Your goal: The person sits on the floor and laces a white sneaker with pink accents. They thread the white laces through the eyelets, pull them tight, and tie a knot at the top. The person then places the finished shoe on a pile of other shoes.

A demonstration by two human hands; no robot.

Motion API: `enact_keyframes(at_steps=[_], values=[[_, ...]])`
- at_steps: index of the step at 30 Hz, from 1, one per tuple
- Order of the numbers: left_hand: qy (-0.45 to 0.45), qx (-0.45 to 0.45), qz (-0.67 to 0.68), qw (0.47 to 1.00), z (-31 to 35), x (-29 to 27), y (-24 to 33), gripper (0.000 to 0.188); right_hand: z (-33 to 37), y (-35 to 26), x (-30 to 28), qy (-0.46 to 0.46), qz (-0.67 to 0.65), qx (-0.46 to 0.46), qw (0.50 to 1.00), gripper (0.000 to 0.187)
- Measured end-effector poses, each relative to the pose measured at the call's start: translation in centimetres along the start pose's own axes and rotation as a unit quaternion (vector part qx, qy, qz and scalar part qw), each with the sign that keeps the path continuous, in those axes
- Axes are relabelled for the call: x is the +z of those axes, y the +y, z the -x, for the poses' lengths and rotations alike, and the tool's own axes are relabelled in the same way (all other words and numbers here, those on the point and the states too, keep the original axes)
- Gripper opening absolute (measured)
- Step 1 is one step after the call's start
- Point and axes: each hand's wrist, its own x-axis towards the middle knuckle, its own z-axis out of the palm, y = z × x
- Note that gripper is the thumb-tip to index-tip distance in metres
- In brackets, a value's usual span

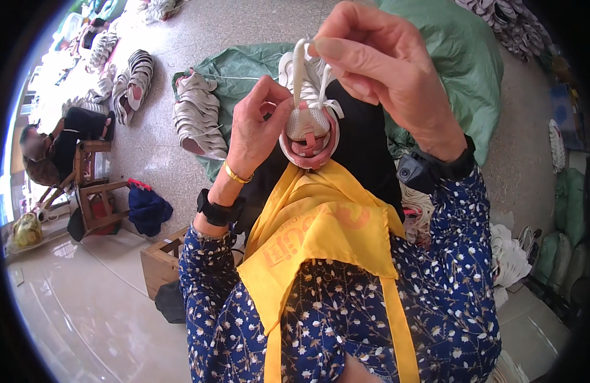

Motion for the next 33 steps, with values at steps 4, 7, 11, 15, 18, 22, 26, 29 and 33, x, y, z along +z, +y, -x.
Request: enact_keyframes(at_steps=[4,7,11,15,18,22,26,29,33], values=[[-0.029,-0.007,0.004,1.0,-0.3,0.0,-0.1,0.011,0.1,0.2,-0.2,-0.007,-0.004,-0.006,1.0,0.012],[-0.015,-0.012,0.012,1.0,-0.2,-0.7,-0.6,0.011,0.3,0.3,-0.6,-0.007,-0.02,-0.011,1.0,0.012],[0.004,-0.047,0.017,0.999,-0.2,-2.2,-0.7,0.011,0.7,0.6,-1.1,0.004,-0.018,-0.009,1.0,0.012],[-0.025,-0.031,-0.02,0.999,-0.4,-2.2,-0.8,0.011,0.5,1.2,-1.0,0.008,0.049,-0.069,0.996,0.014],[-0.081,-0.001,0.004,0.997,-0.8,-0.9,0.3,0.016,0.2,1.1,-0.4,0.013,0.04,-0.066,0.997,0.013],[-0.155,0.018,0.055,0.986,-1.2,-0.3,0.7,0.015,-0.1,1.2,0.0,0.002,0.027,-0.056,0.998,0.013],[-0.165,0.039,0.077,0.982,-1.7,-0.2,0.0,0.012,0.4,1.2,-0.7,0.009,-0.002,-0.046,0.999,0.01],[-0.156,0.002,0.106,0.982,-2.4,-1.1,-1.4,0.014,0.1,1.7,-1.7,0.039,-0.019,-0.064,0.997,0.01],[-0.138,-0.012,0.168,0.976,-2.4,-1.5,-2.2,0.02,1.8,1.7,-4.5,0.086,-0.069,-0.054,0.992,0.013]])
